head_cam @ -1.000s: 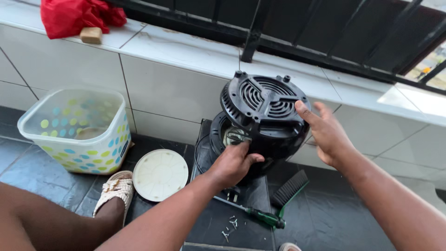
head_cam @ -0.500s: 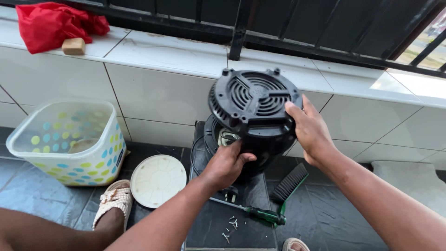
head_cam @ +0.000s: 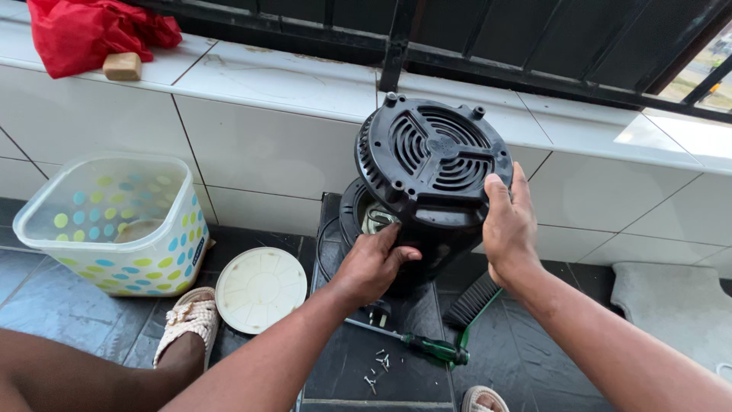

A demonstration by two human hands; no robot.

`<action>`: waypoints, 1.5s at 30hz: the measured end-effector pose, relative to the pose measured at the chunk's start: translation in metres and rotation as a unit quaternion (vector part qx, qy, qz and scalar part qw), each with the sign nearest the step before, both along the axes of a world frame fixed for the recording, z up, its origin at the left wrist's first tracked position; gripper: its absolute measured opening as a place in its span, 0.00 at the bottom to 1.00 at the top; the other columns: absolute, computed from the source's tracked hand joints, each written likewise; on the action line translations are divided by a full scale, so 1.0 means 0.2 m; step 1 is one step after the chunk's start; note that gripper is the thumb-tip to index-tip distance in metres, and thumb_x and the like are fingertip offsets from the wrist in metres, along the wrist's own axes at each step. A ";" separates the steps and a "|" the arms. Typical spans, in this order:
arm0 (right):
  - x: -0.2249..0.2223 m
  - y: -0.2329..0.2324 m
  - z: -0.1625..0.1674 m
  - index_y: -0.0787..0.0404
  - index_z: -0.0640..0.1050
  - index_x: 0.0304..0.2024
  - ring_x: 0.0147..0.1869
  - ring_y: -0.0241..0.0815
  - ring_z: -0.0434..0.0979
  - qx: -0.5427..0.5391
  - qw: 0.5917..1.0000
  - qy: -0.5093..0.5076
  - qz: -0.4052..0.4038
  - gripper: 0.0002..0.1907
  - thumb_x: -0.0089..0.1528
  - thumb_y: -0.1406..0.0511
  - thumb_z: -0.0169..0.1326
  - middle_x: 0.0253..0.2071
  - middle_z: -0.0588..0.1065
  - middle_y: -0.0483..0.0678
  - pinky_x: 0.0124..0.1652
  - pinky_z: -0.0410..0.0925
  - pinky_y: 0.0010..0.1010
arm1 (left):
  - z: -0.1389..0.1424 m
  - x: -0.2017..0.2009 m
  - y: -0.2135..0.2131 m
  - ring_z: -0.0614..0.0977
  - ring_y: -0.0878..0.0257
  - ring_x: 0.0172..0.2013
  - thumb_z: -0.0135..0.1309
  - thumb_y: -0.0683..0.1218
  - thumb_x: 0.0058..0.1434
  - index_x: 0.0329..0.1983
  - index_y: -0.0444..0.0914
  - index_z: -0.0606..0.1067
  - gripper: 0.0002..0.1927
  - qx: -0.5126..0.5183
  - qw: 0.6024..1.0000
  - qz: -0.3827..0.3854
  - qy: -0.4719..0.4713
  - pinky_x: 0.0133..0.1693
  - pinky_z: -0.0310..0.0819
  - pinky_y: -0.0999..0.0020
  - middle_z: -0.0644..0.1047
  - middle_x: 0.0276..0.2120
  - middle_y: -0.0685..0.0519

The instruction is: The person uses a screwdriver to fasten screws into the base of a black cylindrical appliance, then places a wooden lid on top and inserts a black cooking pot into the unit. The person also handles a separate silver cooking pot.

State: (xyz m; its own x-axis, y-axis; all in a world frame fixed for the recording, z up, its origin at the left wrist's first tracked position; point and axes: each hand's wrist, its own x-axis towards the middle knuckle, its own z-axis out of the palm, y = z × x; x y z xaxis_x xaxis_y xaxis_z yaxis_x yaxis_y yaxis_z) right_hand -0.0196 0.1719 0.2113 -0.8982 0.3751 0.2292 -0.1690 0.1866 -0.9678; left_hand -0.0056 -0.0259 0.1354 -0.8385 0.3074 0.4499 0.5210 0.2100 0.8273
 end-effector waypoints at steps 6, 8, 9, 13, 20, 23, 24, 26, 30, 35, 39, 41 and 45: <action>0.02 -0.03 -0.01 0.57 0.63 0.70 0.65 0.48 0.69 0.100 0.992 -0.010 -0.081 0.34 0.64 0.51 0.44 0.63 0.70 0.55 0.62 0.61 0.36 | 0.01 0.01 -0.01 0.79 0.37 0.39 0.56 0.48 0.67 0.49 0.30 0.72 0.16 0.017 1.000 0.007 0.017 0.34 0.75 0.56 0.79 0.31 0.37; 0.03 -0.04 -0.02 0.58 0.64 0.70 0.66 0.50 0.69 0.135 0.986 0.007 -0.097 0.33 0.65 0.52 0.44 0.64 0.70 0.56 0.62 0.61 0.37 | 0.00 0.01 -0.03 0.79 0.38 0.31 0.54 0.48 0.65 0.50 0.33 0.72 0.16 0.015 0.996 0.005 -0.086 0.33 0.73 0.56 0.80 0.28 0.39; 0.03 -0.04 -0.02 0.58 0.65 0.69 0.66 0.51 0.68 0.165 0.980 0.012 -0.109 0.31 0.66 0.52 0.44 0.64 0.69 0.57 0.63 0.60 0.38 | 0.00 0.01 -0.03 0.78 0.39 0.27 0.53 0.49 0.64 0.51 0.34 0.72 0.17 0.016 0.991 0.006 -0.136 0.32 0.72 0.56 0.80 0.27 0.41; 0.04 -0.05 -0.01 0.53 0.63 0.69 0.61 0.50 0.71 0.101 0.987 -0.046 -0.113 0.32 0.64 0.50 0.42 0.61 0.70 0.55 0.58 0.63 0.39 | 0.00 0.01 -0.02 0.74 0.38 0.30 0.59 0.52 0.65 0.46 0.31 0.73 0.20 -0.010 0.999 0.026 -0.038 0.33 0.73 0.57 0.78 0.27 0.38; 0.00 -0.01 0.09 0.53 0.63 0.67 0.63 0.53 0.68 0.139 0.979 -0.114 -0.099 0.34 0.62 0.48 0.47 0.61 0.68 0.57 0.58 0.63 0.43 | 0.01 0.01 -0.01 0.75 0.38 0.32 0.59 0.56 0.63 0.47 0.31 0.73 0.23 0.002 0.998 0.031 -0.049 0.34 0.72 0.56 0.78 0.29 0.38; -0.02 -0.02 0.11 0.49 0.60 0.69 0.63 0.56 0.66 0.143 0.971 -0.161 -0.108 0.38 0.61 0.46 0.49 0.62 0.63 0.61 0.56 0.63 0.48 | -0.01 0.01 0.00 0.75 0.41 0.32 0.60 0.57 0.64 0.45 0.30 0.73 0.24 -0.001 0.998 0.047 -0.040 0.35 0.72 0.56 0.77 0.29 0.37; -0.02 -0.02 0.10 0.47 0.59 0.70 0.63 0.57 0.65 0.134 0.970 -0.168 -0.110 0.38 0.60 0.45 0.49 0.63 0.62 0.62 0.57 0.62 0.49 | -0.02 0.01 0.01 0.74 0.42 0.31 0.60 0.57 0.64 0.45 0.30 0.74 0.24 -0.007 0.997 0.054 -0.048 0.35 0.73 0.56 0.76 0.28 0.37; -0.04 -0.03 0.10 0.46 0.58 0.70 0.63 0.57 0.65 0.118 0.974 -0.163 -0.101 0.38 0.60 0.46 0.48 0.63 0.63 0.62 0.57 0.62 0.49 | -0.03 0.00 0.01 0.73 0.48 0.31 0.61 0.58 0.63 0.43 0.29 0.73 0.25 -0.010 0.994 0.049 -0.100 0.35 0.74 0.57 0.76 0.26 0.38; -0.03 -0.01 0.06 0.48 0.59 0.70 0.62 0.54 0.69 0.110 0.981 -0.131 -0.089 0.38 0.60 0.47 0.47 0.62 0.68 0.60 0.58 0.63 0.46 | -0.04 -0.08 -0.05 0.82 0.65 0.40 0.62 0.55 0.60 0.49 0.35 0.77 0.22 0.127 0.956 -0.148 -0.220 0.45 0.76 0.64 0.83 0.40 0.52; -0.01 -0.02 0.06 0.54 0.55 0.75 0.65 0.52 0.68 0.119 0.989 -0.063 -0.056 0.40 0.62 0.50 0.46 0.64 0.68 0.59 0.61 0.61 0.40 | 0.07 -0.29 -0.16 0.79 0.53 0.44 0.45 0.63 0.69 0.58 0.29 0.72 0.33 0.353 0.861 -0.171 -0.324 0.47 0.74 0.54 0.78 0.43 0.47; 0.01 -0.04 0.10 0.53 0.57 0.75 0.69 0.56 0.65 0.169 0.981 -0.065 -0.071 0.40 0.63 0.50 0.45 0.67 0.66 0.60 0.64 0.58 0.42 | 0.16 -0.39 -0.15 0.79 0.50 0.55 0.32 0.65 0.70 0.62 0.33 0.69 0.35 0.532 0.743 -0.168 -0.370 0.57 0.74 0.47 0.79 0.53 0.45; 0.02 -0.05 0.11 0.53 0.56 0.76 0.72 0.57 0.63 0.197 0.975 -0.065 -0.079 0.40 0.63 0.49 0.44 0.69 0.65 0.60 0.66 0.56 0.42 | 0.17 -0.40 -0.16 0.77 0.48 0.57 0.31 0.64 0.71 0.63 0.33 0.68 0.34 0.555 0.713 -0.190 -0.383 0.58 0.71 0.43 0.77 0.55 0.44; 0.03 -0.06 0.09 0.54 0.56 0.75 0.72 0.58 0.63 0.209 0.972 -0.051 -0.095 0.40 0.64 0.47 0.41 0.70 0.64 0.60 0.67 0.55 0.43 | 0.18 -0.42 -0.15 0.75 0.51 0.59 0.31 0.59 0.72 0.66 0.46 0.66 0.26 0.569 0.710 -0.148 -0.386 0.59 0.68 0.38 0.74 0.59 0.50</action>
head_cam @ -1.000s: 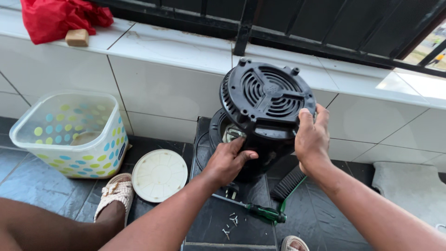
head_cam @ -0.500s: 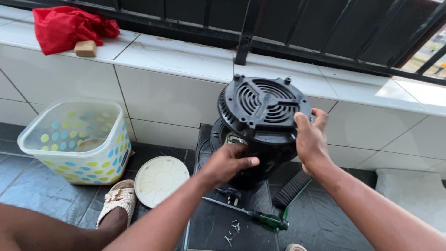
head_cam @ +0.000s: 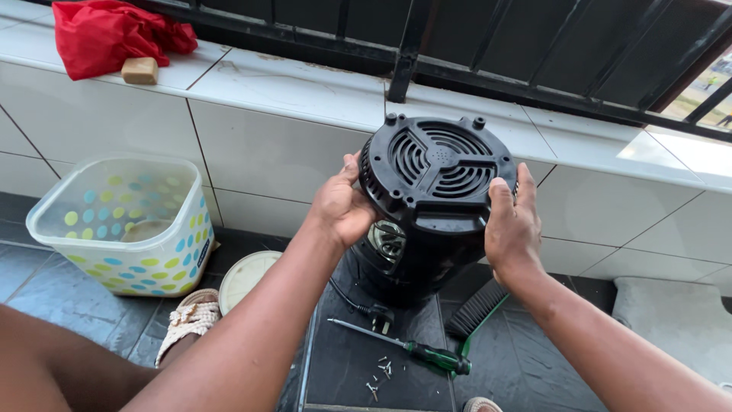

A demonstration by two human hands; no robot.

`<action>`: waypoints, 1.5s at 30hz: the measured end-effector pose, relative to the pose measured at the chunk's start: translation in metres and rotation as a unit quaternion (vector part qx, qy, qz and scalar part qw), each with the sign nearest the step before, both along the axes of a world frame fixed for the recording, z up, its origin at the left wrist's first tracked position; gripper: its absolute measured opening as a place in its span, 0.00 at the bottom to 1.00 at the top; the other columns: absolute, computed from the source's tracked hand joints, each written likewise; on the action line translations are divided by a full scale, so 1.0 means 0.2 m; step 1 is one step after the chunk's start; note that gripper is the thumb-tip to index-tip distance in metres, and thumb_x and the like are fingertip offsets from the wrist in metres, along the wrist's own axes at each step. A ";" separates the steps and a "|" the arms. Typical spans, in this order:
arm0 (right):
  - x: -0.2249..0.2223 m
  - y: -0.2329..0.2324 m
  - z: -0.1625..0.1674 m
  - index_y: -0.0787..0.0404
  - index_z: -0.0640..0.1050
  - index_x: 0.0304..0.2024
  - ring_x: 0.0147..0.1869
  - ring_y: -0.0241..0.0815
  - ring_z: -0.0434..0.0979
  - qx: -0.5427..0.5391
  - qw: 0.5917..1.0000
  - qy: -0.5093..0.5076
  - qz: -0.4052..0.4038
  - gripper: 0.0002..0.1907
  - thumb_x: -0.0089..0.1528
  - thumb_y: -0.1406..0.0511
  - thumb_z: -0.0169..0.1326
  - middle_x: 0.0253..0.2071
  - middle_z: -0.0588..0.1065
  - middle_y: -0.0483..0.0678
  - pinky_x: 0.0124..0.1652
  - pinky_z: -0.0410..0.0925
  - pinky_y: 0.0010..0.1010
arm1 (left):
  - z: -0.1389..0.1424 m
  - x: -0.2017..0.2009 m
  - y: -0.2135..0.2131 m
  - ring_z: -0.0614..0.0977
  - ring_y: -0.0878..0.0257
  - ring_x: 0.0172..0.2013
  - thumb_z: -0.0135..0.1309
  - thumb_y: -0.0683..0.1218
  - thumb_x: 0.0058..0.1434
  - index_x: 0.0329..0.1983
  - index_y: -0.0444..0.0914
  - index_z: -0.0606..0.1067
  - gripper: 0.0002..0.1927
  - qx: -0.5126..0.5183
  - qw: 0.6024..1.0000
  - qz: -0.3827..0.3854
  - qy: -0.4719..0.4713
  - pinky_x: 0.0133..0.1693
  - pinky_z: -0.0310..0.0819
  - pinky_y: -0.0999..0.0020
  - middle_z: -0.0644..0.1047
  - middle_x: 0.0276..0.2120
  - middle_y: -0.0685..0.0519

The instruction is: The person uses a screwdriver to fasten screws into the base of a black cylindrical appliance, then places a wooden lid on top and inserts a black cooking pot into the unit. The person also handles a separate silver cooking pot.

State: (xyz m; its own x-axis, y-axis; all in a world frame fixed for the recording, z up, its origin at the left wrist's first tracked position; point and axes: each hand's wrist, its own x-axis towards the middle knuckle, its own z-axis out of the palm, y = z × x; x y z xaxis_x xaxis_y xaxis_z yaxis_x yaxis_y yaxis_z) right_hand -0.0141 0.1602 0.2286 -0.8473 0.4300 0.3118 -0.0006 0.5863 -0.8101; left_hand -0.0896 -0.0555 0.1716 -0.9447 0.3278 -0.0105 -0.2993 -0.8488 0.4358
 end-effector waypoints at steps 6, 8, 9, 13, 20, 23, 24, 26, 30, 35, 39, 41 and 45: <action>0.01 0.02 -0.02 0.57 0.56 0.76 0.74 0.57 0.62 0.015 0.999 0.048 0.005 0.40 0.65 0.46 0.38 0.72 0.62 0.59 0.68 0.55 0.42 | 0.03 -0.04 0.04 0.78 0.53 0.56 0.34 0.57 0.73 0.67 0.47 0.67 0.23 -0.002 0.999 0.030 0.037 0.57 0.73 0.41 0.75 0.57 0.51; 0.01 0.03 -0.02 0.56 0.55 0.75 0.74 0.57 0.61 0.006 1.000 0.028 -0.002 0.40 0.65 0.46 0.39 0.73 0.61 0.59 0.68 0.54 0.42 | 0.05 -0.06 0.06 0.80 0.53 0.52 0.38 0.57 0.74 0.66 0.42 0.69 0.23 -0.019 0.999 0.031 0.001 0.53 0.76 0.41 0.77 0.54 0.50; 0.01 0.03 -0.02 0.56 0.55 0.75 0.74 0.57 0.60 -0.001 1.000 0.014 -0.005 0.40 0.65 0.46 0.40 0.73 0.61 0.58 0.68 0.54 0.42 | 0.07 -0.07 0.07 0.81 0.52 0.50 0.40 0.57 0.75 0.65 0.40 0.70 0.24 -0.028 0.999 0.032 -0.017 0.51 0.78 0.42 0.78 0.52 0.49; 0.01 0.03 -0.01 0.55 0.57 0.75 0.74 0.58 0.61 -0.005 0.999 -0.031 -0.021 0.41 0.64 0.45 0.42 0.72 0.62 0.60 0.68 0.55 0.42 | 0.10 -0.08 0.09 0.84 0.55 0.44 0.44 0.54 0.71 0.60 0.42 0.74 0.20 -0.106 0.987 0.090 -0.082 0.44 0.82 0.47 0.81 0.47 0.51; -0.01 0.03 0.00 0.59 0.58 0.74 0.73 0.56 0.63 -0.032 0.999 -0.038 -0.006 0.42 0.62 0.47 0.44 0.70 0.64 0.60 0.67 0.56 0.41 | 0.10 -0.09 0.09 0.84 0.59 0.38 0.47 0.55 0.70 0.55 0.44 0.78 0.18 -0.173 0.973 0.120 -0.090 0.40 0.84 0.54 0.81 0.42 0.54; -0.03 0.04 0.03 0.60 0.59 0.74 0.73 0.57 0.64 -0.004 1.000 -0.025 -0.006 0.41 0.63 0.47 0.44 0.69 0.65 0.61 0.67 0.57 0.41 | 0.09 -0.10 0.07 0.83 0.57 0.37 0.47 0.58 0.70 0.52 0.41 0.78 0.20 -0.183 0.975 0.101 -0.076 0.40 0.83 0.55 0.81 0.41 0.52; -0.03 0.05 0.04 0.61 0.59 0.73 0.72 0.56 0.64 0.008 1.000 -0.011 0.008 0.41 0.63 0.48 0.44 0.69 0.65 0.61 0.67 0.57 0.40 | 0.09 -0.10 0.07 0.83 0.57 0.37 0.47 0.59 0.70 0.51 0.40 0.78 0.20 -0.185 0.975 0.096 -0.073 0.40 0.83 0.55 0.81 0.41 0.52; -0.04 0.05 0.06 0.61 0.59 0.73 0.72 0.56 0.65 0.032 0.999 -0.005 0.015 0.40 0.64 0.48 0.44 0.69 0.65 0.61 0.67 0.57 0.40 | 0.09 -0.11 0.05 0.83 0.56 0.37 0.47 0.61 0.70 0.49 0.38 0.78 0.23 -0.185 0.976 0.085 -0.073 0.41 0.83 0.54 0.81 0.41 0.50; -0.03 0.05 0.07 0.59 0.59 0.74 0.73 0.56 0.62 0.030 0.999 -0.012 0.006 0.39 0.64 0.48 0.44 0.70 0.64 0.60 0.66 0.56 0.41 | 0.10 -0.11 0.02 0.83 0.54 0.41 0.44 0.61 0.71 0.50 0.38 0.75 0.23 -0.124 0.987 0.058 -0.086 0.44 0.82 0.49 0.79 0.41 0.45; -0.02 0.04 0.08 0.57 0.59 0.74 0.73 0.54 0.63 0.018 0.999 -0.013 0.024 0.42 0.62 0.45 0.46 0.70 0.63 0.60 0.67 0.57 0.41 | 0.11 -0.06 0.02 0.82 0.58 0.40 0.47 0.57 0.67 0.52 0.42 0.78 0.19 -0.250 0.965 0.081 -0.008 0.44 0.78 0.54 0.81 0.42 0.54; -0.02 0.03 0.12 0.52 0.59 0.75 0.73 0.57 0.60 0.054 0.998 -0.039 0.008 0.43 0.63 0.43 0.47 0.69 0.62 0.61 0.66 0.56 0.45 | 0.13 -0.05 0.00 0.83 0.61 0.35 0.54 0.57 0.65 0.48 0.37 0.80 0.20 -0.284 0.954 0.098 0.021 0.41 0.79 0.57 0.82 0.37 0.52; -0.02 0.02 0.13 0.50 0.59 0.76 0.72 0.57 0.61 0.052 0.997 -0.049 0.009 0.42 0.63 0.43 0.48 0.67 0.63 0.62 0.66 0.57 0.45 | 0.14 -0.05 0.01 0.82 0.62 0.32 0.59 0.54 0.62 0.46 0.35 0.80 0.18 -0.293 0.949 0.118 0.020 0.37 0.76 0.59 0.82 0.35 0.52; -0.03 0.02 0.14 0.49 0.61 0.74 0.68 0.51 0.67 -0.023 0.998 -0.042 0.048 0.41 0.60 0.45 0.50 0.64 0.67 0.57 0.62 0.62 0.43 | 0.18 -0.07 0.03 0.83 0.62 0.29 0.63 0.50 0.60 0.42 0.34 0.80 0.15 -0.314 0.940 0.125 -0.043 0.33 0.78 0.62 0.82 0.33 0.52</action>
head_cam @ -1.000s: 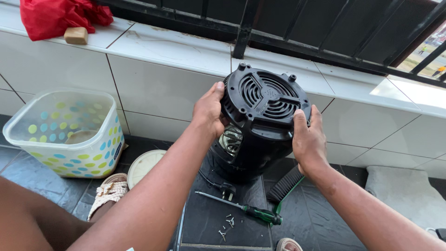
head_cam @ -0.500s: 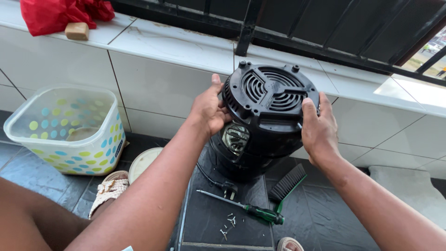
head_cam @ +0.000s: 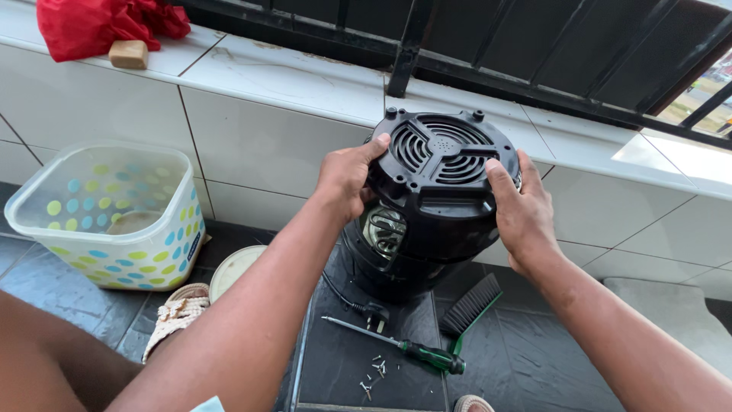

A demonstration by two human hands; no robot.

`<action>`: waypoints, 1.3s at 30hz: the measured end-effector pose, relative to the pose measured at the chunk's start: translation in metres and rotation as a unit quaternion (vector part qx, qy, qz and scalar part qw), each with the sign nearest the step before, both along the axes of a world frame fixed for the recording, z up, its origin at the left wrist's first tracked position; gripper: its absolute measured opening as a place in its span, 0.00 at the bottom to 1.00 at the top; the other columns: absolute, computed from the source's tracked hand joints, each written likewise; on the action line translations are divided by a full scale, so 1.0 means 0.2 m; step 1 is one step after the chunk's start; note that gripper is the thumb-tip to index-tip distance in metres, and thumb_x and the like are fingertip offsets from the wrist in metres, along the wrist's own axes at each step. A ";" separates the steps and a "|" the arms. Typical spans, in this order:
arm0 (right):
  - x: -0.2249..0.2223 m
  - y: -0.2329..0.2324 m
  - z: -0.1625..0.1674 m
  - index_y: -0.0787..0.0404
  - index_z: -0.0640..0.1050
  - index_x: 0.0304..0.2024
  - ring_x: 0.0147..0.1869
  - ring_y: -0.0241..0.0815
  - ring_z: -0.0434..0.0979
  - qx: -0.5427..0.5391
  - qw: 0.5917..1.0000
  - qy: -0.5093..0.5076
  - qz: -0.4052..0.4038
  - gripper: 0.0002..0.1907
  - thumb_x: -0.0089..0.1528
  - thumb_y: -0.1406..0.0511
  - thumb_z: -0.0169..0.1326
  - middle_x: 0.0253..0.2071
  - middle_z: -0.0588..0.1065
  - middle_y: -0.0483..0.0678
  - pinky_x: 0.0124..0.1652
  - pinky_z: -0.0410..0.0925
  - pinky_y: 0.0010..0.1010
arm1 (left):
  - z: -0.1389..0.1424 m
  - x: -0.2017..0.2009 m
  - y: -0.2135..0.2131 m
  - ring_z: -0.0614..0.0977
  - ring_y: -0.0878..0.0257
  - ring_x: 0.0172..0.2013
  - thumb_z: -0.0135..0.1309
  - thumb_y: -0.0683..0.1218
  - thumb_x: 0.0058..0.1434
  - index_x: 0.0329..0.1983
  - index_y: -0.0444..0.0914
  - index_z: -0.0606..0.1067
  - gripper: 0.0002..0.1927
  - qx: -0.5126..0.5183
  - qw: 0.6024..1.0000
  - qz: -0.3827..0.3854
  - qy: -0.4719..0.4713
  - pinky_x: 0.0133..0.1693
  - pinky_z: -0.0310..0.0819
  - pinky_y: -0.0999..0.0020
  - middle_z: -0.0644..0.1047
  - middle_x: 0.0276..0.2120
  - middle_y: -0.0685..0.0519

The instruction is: The person uses a screwdriver to fasten screws into the base of a black cylindrical appliance, then places a wooden lid on top and inserts a black cooking pot into the unit. The person also handles a separate silver cooking pot.

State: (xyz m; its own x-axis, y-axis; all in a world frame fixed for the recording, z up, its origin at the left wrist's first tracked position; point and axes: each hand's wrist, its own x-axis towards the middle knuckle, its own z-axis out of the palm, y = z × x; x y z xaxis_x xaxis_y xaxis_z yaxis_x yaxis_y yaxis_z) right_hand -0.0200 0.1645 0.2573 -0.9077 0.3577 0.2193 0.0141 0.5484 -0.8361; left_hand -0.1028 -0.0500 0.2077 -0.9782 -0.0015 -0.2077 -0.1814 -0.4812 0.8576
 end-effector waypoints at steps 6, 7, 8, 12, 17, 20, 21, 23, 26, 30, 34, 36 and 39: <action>-0.06 0.02 -0.06 0.49 0.64 0.71 0.67 0.44 0.68 -0.144 0.988 -0.036 0.045 0.37 0.60 0.50 0.52 0.63 0.71 0.50 0.62 0.61 0.39 | 0.00 -0.06 0.00 0.85 0.60 0.30 0.64 0.45 0.57 0.39 0.33 0.80 0.11 0.030 0.999 0.017 -0.034 0.31 0.82 0.60 0.83 0.33 0.51; -0.07 0.02 -0.08 0.50 0.65 0.71 0.67 0.44 0.68 -0.158 0.985 -0.022 0.064 0.36 0.61 0.51 0.52 0.63 0.72 0.51 0.63 0.60 0.37 | 0.00 -0.07 0.00 0.85 0.59 0.30 0.64 0.44 0.58 0.39 0.33 0.80 0.11 0.042 0.998 0.007 -0.042 0.32 0.83 0.58 0.83 0.33 0.50; -0.08 0.03 -0.09 0.50 0.63 0.71 0.68 0.43 0.68 -0.177 0.982 -0.026 0.069 0.36 0.61 0.52 0.53 0.64 0.70 0.50 0.63 0.60 0.37 | -0.01 -0.08 -0.01 0.85 0.58 0.30 0.63 0.44 0.58 0.38 0.33 0.79 0.10 0.055 0.997 -0.002 -0.050 0.33 0.83 0.57 0.82 0.33 0.50; -0.09 0.04 -0.10 0.48 0.56 0.73 0.69 0.42 0.66 -0.225 0.970 -0.034 0.081 0.40 0.61 0.53 0.53 0.67 0.68 0.48 0.63 0.61 0.37 | -0.02 -0.10 -0.02 0.87 0.56 0.34 0.61 0.46 0.63 0.47 0.30 0.78 0.15 0.079 0.995 -0.062 -0.019 0.40 0.86 0.52 0.83 0.36 0.48; -0.08 0.04 -0.11 0.41 0.53 0.73 0.68 0.43 0.64 -0.250 0.964 -0.067 0.063 0.40 0.59 0.53 0.49 0.68 0.65 0.44 0.60 0.59 0.46 | -0.05 -0.06 0.01 0.84 0.51 0.43 0.54 0.50 0.65 0.65 0.38 0.63 0.27 0.139 0.979 -0.139 0.050 0.43 0.83 0.36 0.79 0.47 0.47; -0.08 0.05 -0.14 0.43 0.53 0.74 0.69 0.44 0.64 -0.259 0.962 -0.044 0.070 0.40 0.60 0.53 0.49 0.68 0.65 0.46 0.62 0.60 0.47 | -0.05 -0.04 0.04 0.83 0.50 0.49 0.55 0.55 0.62 0.72 0.47 0.52 0.39 0.149 0.982 -0.109 0.030 0.47 0.81 0.37 0.76 0.52 0.49; -0.09 0.06 -0.15 0.44 0.53 0.74 0.69 0.44 0.64 -0.262 0.962 -0.032 0.070 0.40 0.60 0.53 0.49 0.68 0.65 0.46 0.64 0.59 0.47 | -0.05 -0.03 0.05 0.82 0.51 0.51 0.56 0.58 0.60 0.74 0.51 0.48 0.44 0.146 0.985 -0.092 0.008 0.48 0.80 0.38 0.75 0.54 0.51; -0.09 0.06 -0.18 0.46 0.54 0.75 0.70 0.44 0.63 -0.263 0.962 -0.003 0.074 0.40 0.62 0.53 0.49 0.68 0.65 0.48 0.66 0.58 0.46 | -0.06 -0.02 0.05 0.82 0.48 0.54 0.58 0.62 0.59 0.78 0.46 0.37 0.55 0.088 0.992 -0.091 0.019 0.49 0.83 0.42 0.73 0.57 0.46; -0.09 0.07 -0.22 0.49 0.55 0.75 0.71 0.45 0.62 -0.267 0.962 0.015 0.060 0.38 0.63 0.53 0.48 0.69 0.64 0.49 0.68 0.55 0.47 | -0.14 0.07 0.03 0.81 0.49 0.52 0.67 0.62 0.49 0.75 0.35 0.50 0.59 -0.029 0.984 -0.112 0.135 0.47 0.81 0.50 0.75 0.56 0.42; -0.11 0.06 -0.20 0.48 0.55 0.73 0.70 0.42 0.59 -0.285 0.959 0.003 -0.001 0.36 0.63 0.55 0.47 0.67 0.62 0.45 0.66 0.54 0.48 | -0.23 0.20 -0.02 0.82 0.55 0.53 0.76 0.51 0.40 0.63 0.28 0.72 0.47 -0.133 0.920 -0.260 0.262 0.53 0.76 0.62 0.81 0.52 0.43; -0.14 0.04 -0.16 0.50 0.63 0.69 0.63 0.40 0.65 -0.292 0.956 -0.008 -0.009 0.31 0.62 0.55 0.45 0.59 0.70 0.45 0.61 0.60 0.45 | -0.28 0.30 0.02 0.83 0.62 0.45 0.75 0.47 0.40 0.49 0.32 0.77 0.33 -0.300 0.882 -0.273 0.239 0.49 0.76 0.66 0.83 0.43 0.50; -0.15 0.02 -0.15 0.53 0.65 0.68 0.58 0.41 0.67 -0.290 0.957 -0.002 -0.005 0.30 0.63 0.55 0.45 0.55 0.70 0.47 0.58 0.63 0.44 | -0.29 0.33 0.08 0.82 0.61 0.40 0.73 0.48 0.45 0.46 0.30 0.79 0.27 -0.336 0.887 -0.242 0.202 0.46 0.77 0.65 0.83 0.38 0.47; -0.13 0.00 -0.15 0.51 0.64 0.68 0.54 0.38 0.68 -0.284 0.958 -0.001 -0.035 0.30 0.64 0.55 0.46 0.52 0.71 0.44 0.55 0.65 0.42 | -0.35 0.38 0.12 0.80 0.65 0.40 0.70 0.45 0.53 0.47 0.28 0.78 0.23 -0.208 0.921 -0.253 0.210 0.45 0.77 0.65 0.82 0.41 0.48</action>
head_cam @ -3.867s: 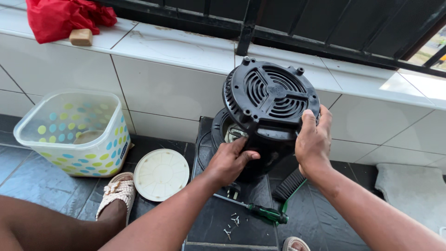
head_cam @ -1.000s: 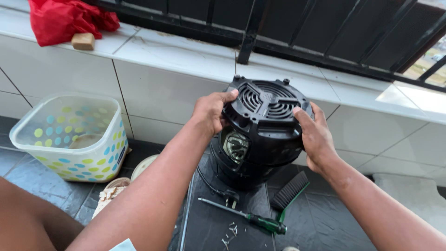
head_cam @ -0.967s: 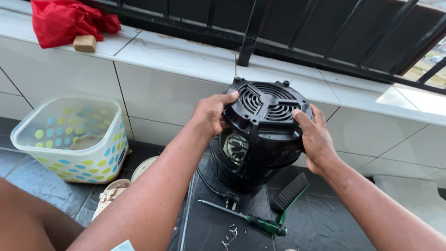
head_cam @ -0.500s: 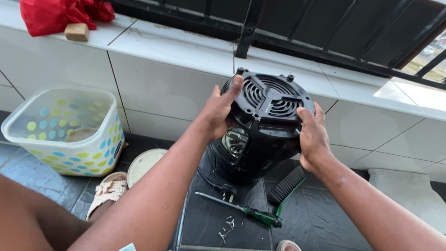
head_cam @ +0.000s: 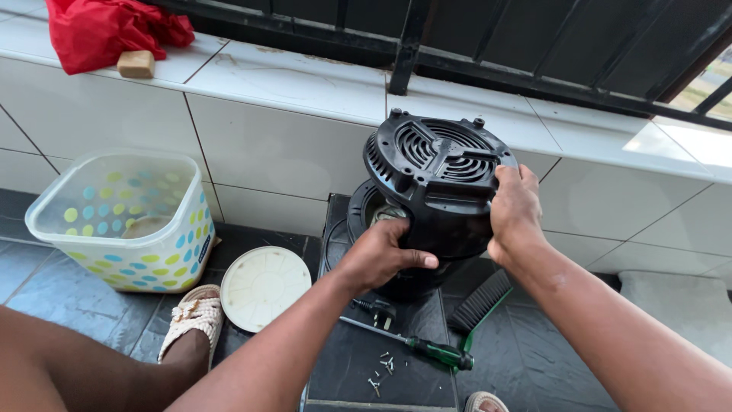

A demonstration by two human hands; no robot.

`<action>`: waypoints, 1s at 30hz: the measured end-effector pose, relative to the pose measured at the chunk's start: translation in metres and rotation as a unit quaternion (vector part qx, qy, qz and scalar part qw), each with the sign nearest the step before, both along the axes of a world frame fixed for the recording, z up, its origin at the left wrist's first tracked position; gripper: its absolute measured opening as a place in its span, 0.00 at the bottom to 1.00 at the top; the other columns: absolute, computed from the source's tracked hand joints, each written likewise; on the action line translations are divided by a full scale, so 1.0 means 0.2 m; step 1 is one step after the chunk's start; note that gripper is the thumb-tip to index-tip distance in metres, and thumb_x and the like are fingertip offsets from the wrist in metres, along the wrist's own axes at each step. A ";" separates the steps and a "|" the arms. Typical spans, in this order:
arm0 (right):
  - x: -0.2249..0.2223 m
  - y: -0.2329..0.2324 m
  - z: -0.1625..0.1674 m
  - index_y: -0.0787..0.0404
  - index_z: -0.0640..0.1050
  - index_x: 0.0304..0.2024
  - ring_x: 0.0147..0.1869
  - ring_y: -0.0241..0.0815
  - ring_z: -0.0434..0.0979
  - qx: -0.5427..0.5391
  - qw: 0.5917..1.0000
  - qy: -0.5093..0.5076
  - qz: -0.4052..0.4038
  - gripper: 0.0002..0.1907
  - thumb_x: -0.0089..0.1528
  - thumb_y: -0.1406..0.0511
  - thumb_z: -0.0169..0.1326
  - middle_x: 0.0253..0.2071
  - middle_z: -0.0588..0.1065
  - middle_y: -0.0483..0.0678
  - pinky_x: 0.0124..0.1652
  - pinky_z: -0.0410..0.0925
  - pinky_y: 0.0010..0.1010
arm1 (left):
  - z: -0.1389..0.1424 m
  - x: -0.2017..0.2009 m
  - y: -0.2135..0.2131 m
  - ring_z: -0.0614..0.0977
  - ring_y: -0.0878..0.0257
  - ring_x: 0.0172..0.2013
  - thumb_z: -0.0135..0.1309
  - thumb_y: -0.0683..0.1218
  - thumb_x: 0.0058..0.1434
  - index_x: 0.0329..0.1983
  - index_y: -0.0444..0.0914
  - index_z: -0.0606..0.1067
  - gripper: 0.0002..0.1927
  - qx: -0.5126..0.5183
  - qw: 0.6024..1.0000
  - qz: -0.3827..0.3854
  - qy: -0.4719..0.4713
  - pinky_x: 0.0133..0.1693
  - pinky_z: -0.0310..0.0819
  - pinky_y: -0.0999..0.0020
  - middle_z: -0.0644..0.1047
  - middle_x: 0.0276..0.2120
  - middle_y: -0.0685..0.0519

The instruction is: The person uses a screwdriver to fasten screws into the base of a black cylindrical appliance, then places a wooden lid on top and inserts a black cooking pot into the unit. The person also handles a separate silver cooking pot.

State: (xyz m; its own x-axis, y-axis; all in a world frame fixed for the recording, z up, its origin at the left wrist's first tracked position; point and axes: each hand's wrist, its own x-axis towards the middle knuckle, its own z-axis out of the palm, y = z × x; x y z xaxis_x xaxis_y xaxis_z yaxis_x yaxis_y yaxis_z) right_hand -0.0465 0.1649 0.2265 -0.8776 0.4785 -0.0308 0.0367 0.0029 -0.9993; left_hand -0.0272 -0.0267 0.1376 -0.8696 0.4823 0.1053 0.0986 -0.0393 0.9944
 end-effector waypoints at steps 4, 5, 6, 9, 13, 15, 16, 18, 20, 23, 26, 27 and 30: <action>0.03 -0.04 0.01 0.49 0.65 0.69 0.51 0.38 0.65 0.010 0.999 -0.011 -0.036 0.30 0.64 0.55 0.47 0.50 0.70 0.44 0.53 0.65 0.41 | -0.08 0.02 0.04 0.80 0.69 0.43 0.66 0.41 0.55 0.52 0.32 0.77 0.22 0.153 0.988 -0.012 -0.029 0.49 0.76 0.70 0.82 0.44 0.54; 0.04 -0.06 0.02 0.49 0.65 0.69 0.50 0.40 0.64 0.007 0.999 -0.019 -0.038 0.30 0.64 0.55 0.47 0.48 0.69 0.45 0.51 0.63 0.41 | -0.09 0.03 0.04 0.80 0.69 0.43 0.65 0.41 0.56 0.53 0.31 0.77 0.21 0.165 0.986 -0.010 -0.032 0.49 0.76 0.70 0.82 0.44 0.54; 0.05 -0.07 0.03 0.48 0.66 0.69 0.50 0.42 0.62 0.004 0.999 -0.026 -0.041 0.30 0.64 0.55 0.47 0.47 0.68 0.47 0.49 0.62 0.42 | -0.10 0.03 0.05 0.80 0.69 0.43 0.65 0.40 0.57 0.53 0.31 0.77 0.21 0.177 0.984 -0.008 -0.035 0.49 0.76 0.69 0.82 0.45 0.54; 0.08 -0.11 0.07 0.46 0.64 0.69 0.56 0.41 0.64 -0.005 0.998 -0.040 -0.048 0.30 0.63 0.55 0.46 0.54 0.68 0.45 0.50 0.62 0.44 | -0.11 0.04 0.06 0.80 0.69 0.44 0.63 0.42 0.59 0.54 0.31 0.76 0.20 0.176 0.983 -0.010 -0.042 0.49 0.76 0.70 0.82 0.45 0.54; 0.10 -0.14 0.10 0.49 0.65 0.68 0.60 0.40 0.68 0.020 0.998 -0.011 -0.062 0.31 0.62 0.55 0.46 0.59 0.70 0.45 0.55 0.65 0.42 | -0.09 0.04 0.06 0.80 0.70 0.43 0.61 0.42 0.61 0.55 0.32 0.76 0.19 0.172 0.984 -0.010 -0.049 0.49 0.76 0.72 0.82 0.45 0.55; 0.10 -0.14 0.09 0.46 0.64 0.69 0.61 0.43 0.67 0.009 0.996 -0.043 -0.080 0.32 0.61 0.54 0.45 0.60 0.70 0.45 0.55 0.65 0.47 | -0.08 0.04 0.06 0.79 0.69 0.42 0.62 0.41 0.62 0.54 0.30 0.76 0.18 0.159 0.986 0.000 -0.048 0.47 0.76 0.70 0.82 0.44 0.53; 0.10 -0.13 0.07 0.44 0.63 0.69 0.62 0.44 0.67 0.003 0.994 -0.061 -0.089 0.33 0.60 0.54 0.45 0.61 0.69 0.46 0.55 0.64 0.49 | -0.08 0.04 0.06 0.79 0.69 0.42 0.61 0.40 0.61 0.54 0.30 0.76 0.18 0.154 0.987 -0.001 -0.054 0.47 0.76 0.70 0.82 0.43 0.52; 0.08 -0.12 0.03 0.47 0.64 0.70 0.65 0.45 0.67 0.039 0.994 -0.025 -0.095 0.34 0.60 0.53 0.46 0.64 0.68 0.47 0.58 0.63 0.44 | -0.09 0.04 0.06 0.80 0.68 0.40 0.61 0.40 0.60 0.54 0.30 0.77 0.19 0.147 0.987 0.002 -0.068 0.45 0.77 0.70 0.82 0.43 0.51; 0.06 -0.10 -0.02 0.50 0.65 0.70 0.68 0.46 0.67 0.085 0.991 0.008 -0.103 0.34 0.61 0.52 0.47 0.67 0.68 0.49 0.61 0.61 0.40 | -0.09 0.04 0.07 0.80 0.67 0.39 0.62 0.39 0.60 0.53 0.29 0.77 0.18 0.154 0.986 0.011 -0.059 0.44 0.76 0.69 0.82 0.42 0.51; 0.03 -0.08 -0.07 0.56 0.67 0.69 0.70 0.48 0.66 0.141 0.981 0.057 -0.122 0.33 0.63 0.52 0.48 0.69 0.67 0.52 0.63 0.60 0.36 | -0.08 0.05 0.09 0.80 0.69 0.41 0.64 0.38 0.57 0.52 0.30 0.77 0.19 0.173 0.984 0.030 -0.010 0.47 0.76 0.71 0.82 0.43 0.53; 0.01 -0.06 -0.08 0.57 0.69 0.67 0.65 0.46 0.68 0.133 0.983 0.075 -0.106 0.32 0.63 0.53 0.48 0.65 0.69 0.52 0.60 0.62 0.35 | -0.06 0.04 0.09 0.80 0.70 0.42 0.66 0.38 0.54 0.49 0.30 0.76 0.20 0.146 0.987 0.056 0.023 0.47 0.76 0.72 0.83 0.42 0.54; 0.01 -0.04 -0.07 0.55 0.70 0.66 0.62 0.46 0.70 0.106 0.988 0.070 -0.088 0.32 0.61 0.53 0.48 0.63 0.71 0.51 0.58 0.63 0.35 | -0.06 0.05 0.09 0.80 0.70 0.42 0.67 0.38 0.53 0.48 0.30 0.76 0.20 0.131 0.989 0.065 0.023 0.46 0.76 0.71 0.83 0.41 0.54; 0.04 -0.03 -0.07 0.53 0.72 0.64 0.56 0.43 0.72 0.088 0.991 0.047 -0.084 0.30 0.60 0.54 0.47 0.58 0.74 0.49 0.54 0.66 0.35 | -0.05 0.06 0.09 0.80 0.68 0.39 0.68 0.38 0.51 0.48 0.30 0.78 0.20 0.090 0.992 0.083 -0.004 0.45 0.76 0.70 0.83 0.39 0.53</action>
State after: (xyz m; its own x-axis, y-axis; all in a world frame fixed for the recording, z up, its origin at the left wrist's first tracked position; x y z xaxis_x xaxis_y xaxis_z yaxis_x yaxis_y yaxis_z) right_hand -0.0390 0.1595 0.2121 -0.7801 0.6088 0.1441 -0.0417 0.1792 -0.9829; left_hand -0.0149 -0.0087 0.1279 -0.9369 0.3058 0.1693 0.1109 -0.1994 0.9736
